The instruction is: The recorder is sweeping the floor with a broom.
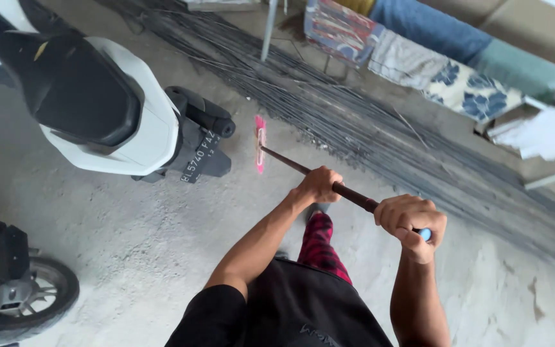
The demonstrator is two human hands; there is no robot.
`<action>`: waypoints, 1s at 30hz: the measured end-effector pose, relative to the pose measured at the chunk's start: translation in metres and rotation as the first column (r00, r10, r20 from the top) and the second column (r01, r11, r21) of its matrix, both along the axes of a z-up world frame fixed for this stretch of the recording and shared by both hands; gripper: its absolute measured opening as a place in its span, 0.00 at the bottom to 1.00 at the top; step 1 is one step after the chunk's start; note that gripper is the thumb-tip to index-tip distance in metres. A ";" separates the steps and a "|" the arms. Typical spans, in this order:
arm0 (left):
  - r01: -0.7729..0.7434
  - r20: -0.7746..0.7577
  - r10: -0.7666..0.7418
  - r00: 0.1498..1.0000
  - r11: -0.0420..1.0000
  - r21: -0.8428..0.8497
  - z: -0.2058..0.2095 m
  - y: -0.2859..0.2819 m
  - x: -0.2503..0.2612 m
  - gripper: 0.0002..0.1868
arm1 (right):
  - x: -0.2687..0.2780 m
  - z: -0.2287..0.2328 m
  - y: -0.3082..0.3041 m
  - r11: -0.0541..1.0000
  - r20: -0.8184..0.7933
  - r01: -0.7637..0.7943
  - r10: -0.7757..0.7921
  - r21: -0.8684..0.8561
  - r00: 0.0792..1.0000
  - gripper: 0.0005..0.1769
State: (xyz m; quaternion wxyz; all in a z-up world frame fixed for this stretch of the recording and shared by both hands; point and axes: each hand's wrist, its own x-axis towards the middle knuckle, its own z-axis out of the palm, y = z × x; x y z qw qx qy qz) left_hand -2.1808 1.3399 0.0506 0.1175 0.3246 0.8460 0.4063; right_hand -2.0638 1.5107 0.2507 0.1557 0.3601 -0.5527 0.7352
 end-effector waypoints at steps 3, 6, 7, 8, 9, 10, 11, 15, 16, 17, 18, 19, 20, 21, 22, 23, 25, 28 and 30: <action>-0.051 0.017 0.053 0.998 0.995 -0.087 0.002 0.010 -0.058 0.08 | -0.067 -0.005 0.016 0.998 -0.017 -0.057 0.057 -0.004 0.998 0.12; -0.112 -0.072 0.109 0.991 0.993 -0.042 -0.018 0.022 -0.120 0.08 | -0.133 -0.003 0.033 0.993 -0.007 -0.121 0.121 -0.012 0.993 0.13; -0.144 -0.081 0.140 0.987 0.989 -0.038 -0.013 0.027 -0.137 0.08 | -0.155 0.000 0.038 0.988 -0.016 -0.153 0.153 -0.007 0.988 0.13; -0.152 -0.068 0.149 0.987 0.987 -0.047 -0.008 0.031 -0.155 0.08 | -0.178 0.003 0.043 0.985 -0.016 -0.173 0.173 -0.018 0.985 0.13; -0.160 -0.055 0.157 0.986 0.986 -0.055 -0.004 0.035 -0.173 0.09 | -0.201 0.006 0.048 0.981 -0.016 -0.193 0.193 -0.028 0.981 0.13; -0.182 -0.056 0.179 0.982 0.982 -0.055 0.000 0.036 -0.189 0.09 | -0.221 0.006 0.052 0.976 -0.017 -0.215 0.215 -0.028 0.977 0.13; -0.212 -0.065 0.209 0.976 0.977 -0.035 0.002 0.036 -0.205 0.08 | -0.241 0.006 0.056 0.971 -0.015 -0.235 0.235 -0.028 0.972 0.13; -0.302 -0.096 0.307 0.947 0.951 0.070 0.007 0.034 -0.248 0.04 | -0.302 0.007 0.060 0.952 0.012 -0.304 0.305 -0.024 0.952 0.14; -0.316 -0.093 0.321 0.942 0.946 0.069 0.009 0.033 -0.258 0.04 | -0.315 0.009 0.059 0.948 0.016 -0.318 0.319 -0.025 0.948 0.14; -0.339 -0.083 0.342 0.936 0.939 0.055 0.011 0.030 -0.268 0.04 | -0.327 0.012 0.057 0.946 0.012 -0.324 0.324 -0.023 0.946 0.14; -0.359 -0.074 0.361 0.930 0.932 0.041 0.013 0.028 -0.278 0.05 | -0.340 0.014 0.054 0.945 0.006 -0.328 0.328 -0.021 0.945 0.14; -0.370 -0.072 0.372 0.925 0.928 0.040 0.014 0.024 -0.292 0.05 | -0.353 0.015 0.052 0.941 0.008 -0.339 0.339 -0.022 0.941 0.14; -0.350 0.004 0.351 0.937 0.937 -0.008 0.015 0.020 -0.304 0.05 | -0.365 0.016 0.047 0.936 0.010 -0.351 0.352 -0.027 0.936 0.14; -0.326 0.083 0.330 0.941 0.944 -0.054 0.017 0.014 -0.317 0.06 | -0.378 0.016 0.043 0.931 0.013 -0.363 0.364 -0.033 0.931 0.14; -0.333 0.084 0.337 0.938 0.941 -0.056 0.014 0.010 -0.327 0.06 | -0.391 0.016 0.038 0.928 0.014 -0.371 0.371 -0.035 0.928 0.14; -0.370 -0.027 0.370 0.929 0.929 0.023 0.011 0.005 -0.338 0.06 | -0.404 0.016 0.033 0.923 0.015 -0.382 0.383 -0.033 0.924 0.14; -0.391 -0.135 0.402 0.906 0.915 0.104 0.003 -0.008 -0.363 0.06 | -0.430 0.014 0.021 0.920 0.017 -0.390 0.391 -0.033 0.920 0.14; -0.336 -0.228 0.364 0.903 0.929 0.155 -0.007 -0.029 -0.405 0.05 | -0.473 0.008 0.004 0.911 0.015 -0.411 0.412 -0.030 0.911 0.13; -0.271 -0.110 0.271 0.956 0.962 0.016 -0.003 -0.048 -0.434 0.05 | -0.506 0.006 -0.007 0.865 0.006 -0.499 0.500 -0.048 0.866 0.12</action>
